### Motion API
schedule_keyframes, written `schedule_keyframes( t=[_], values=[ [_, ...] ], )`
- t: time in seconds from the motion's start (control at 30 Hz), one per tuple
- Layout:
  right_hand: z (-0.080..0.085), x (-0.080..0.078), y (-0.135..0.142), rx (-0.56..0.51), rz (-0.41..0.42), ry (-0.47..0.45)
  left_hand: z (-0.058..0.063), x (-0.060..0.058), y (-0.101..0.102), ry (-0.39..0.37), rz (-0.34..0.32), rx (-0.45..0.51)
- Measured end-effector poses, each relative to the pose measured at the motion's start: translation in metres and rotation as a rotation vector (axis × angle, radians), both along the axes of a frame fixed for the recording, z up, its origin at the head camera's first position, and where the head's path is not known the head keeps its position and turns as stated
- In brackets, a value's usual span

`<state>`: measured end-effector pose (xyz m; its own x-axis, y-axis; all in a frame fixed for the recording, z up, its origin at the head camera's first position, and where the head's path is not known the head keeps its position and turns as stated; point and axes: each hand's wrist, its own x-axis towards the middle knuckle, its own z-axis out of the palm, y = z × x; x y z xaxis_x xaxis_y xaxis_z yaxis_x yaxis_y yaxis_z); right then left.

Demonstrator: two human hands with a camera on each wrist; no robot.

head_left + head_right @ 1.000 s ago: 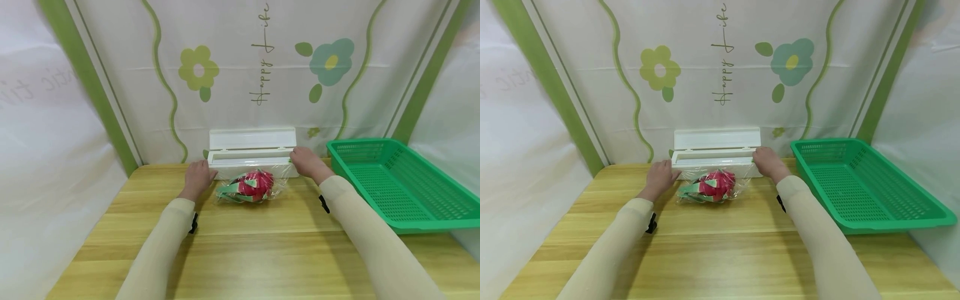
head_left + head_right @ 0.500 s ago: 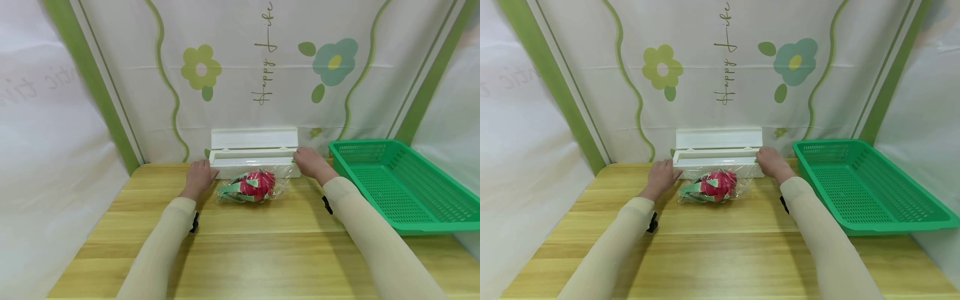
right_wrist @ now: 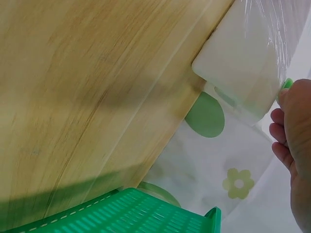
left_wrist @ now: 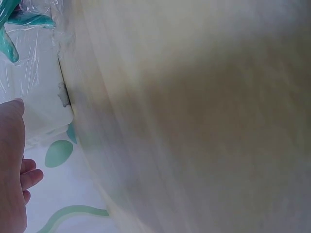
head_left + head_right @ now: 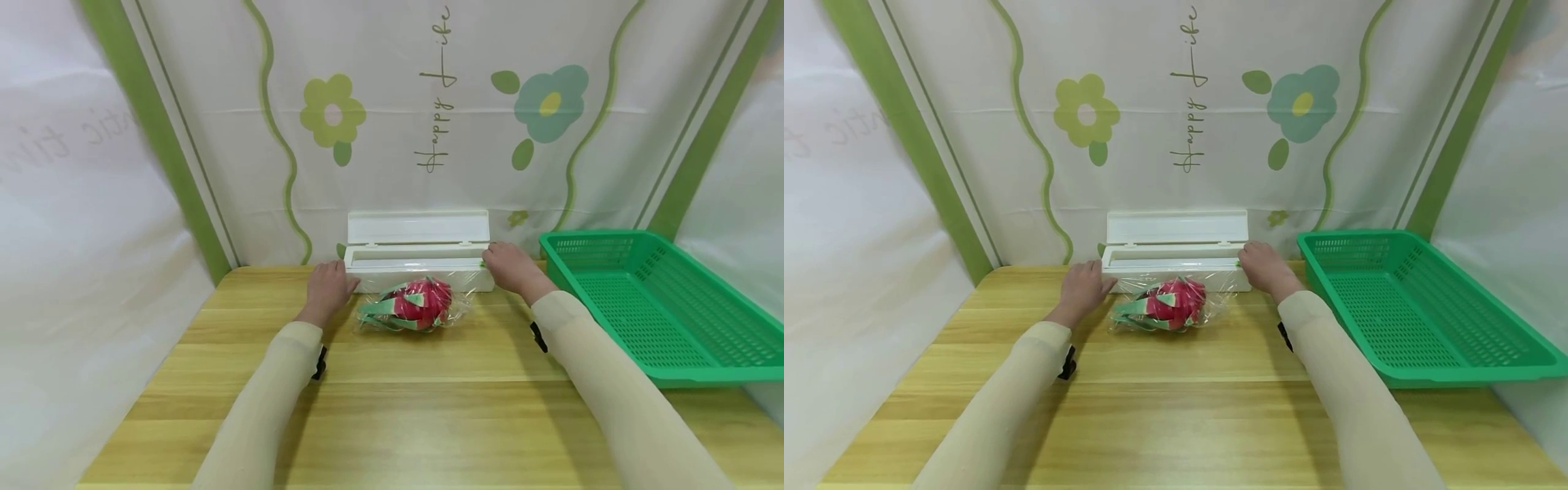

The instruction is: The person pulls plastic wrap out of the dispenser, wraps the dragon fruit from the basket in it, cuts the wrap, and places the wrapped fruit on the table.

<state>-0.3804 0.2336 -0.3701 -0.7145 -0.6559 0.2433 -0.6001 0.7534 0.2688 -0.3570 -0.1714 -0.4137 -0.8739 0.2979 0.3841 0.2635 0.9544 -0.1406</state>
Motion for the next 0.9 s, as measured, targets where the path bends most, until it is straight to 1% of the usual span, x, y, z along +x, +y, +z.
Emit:
schedule_keyframes(
  t=[0.1, 0.2, 0.27, 0.3, 0.43, 0.5, 0.53, 0.63, 0.9],
  values=[
    [0.0, 0.001, 0.0, 0.002, -0.013, -0.014, 0.001, 0.001, 0.0, -0.009, 0.005, -0.004],
    [0.0, 0.001, 0.002, 0.001, -0.009, -0.018, 0.001, -0.001, 0.0, -0.046, 0.019, 0.001],
    [0.0, 0.0, 0.004, 0.0, -0.005, -0.027, 0.001, -0.003, 0.0, -0.056, 0.025, -0.006],
    [0.0, 0.0, 0.005, -0.002, -0.017, -0.033, 0.0, -0.004, -0.001, -0.06, 0.025, -0.01],
    [-0.002, -0.003, 0.011, -0.014, -0.054, -0.055, -0.001, -0.006, -0.003, -0.039, 0.014, -0.015],
    [-0.003, -0.004, 0.014, -0.024, -0.059, -0.056, -0.001, -0.006, -0.003, -0.033, 0.013, -0.01],
    [-0.004, -0.004, 0.015, -0.026, -0.049, -0.056, -0.001, -0.006, -0.004, -0.033, 0.015, -0.006],
    [-0.004, -0.005, 0.014, -0.023, -0.033, -0.052, -0.001, -0.004, -0.004, -0.04, 0.017, 0.002],
    [-0.005, -0.001, 0.018, -0.044, -0.074, -0.063, 0.0, -0.002, 0.0, -0.053, -0.004, 0.018]
  ],
)
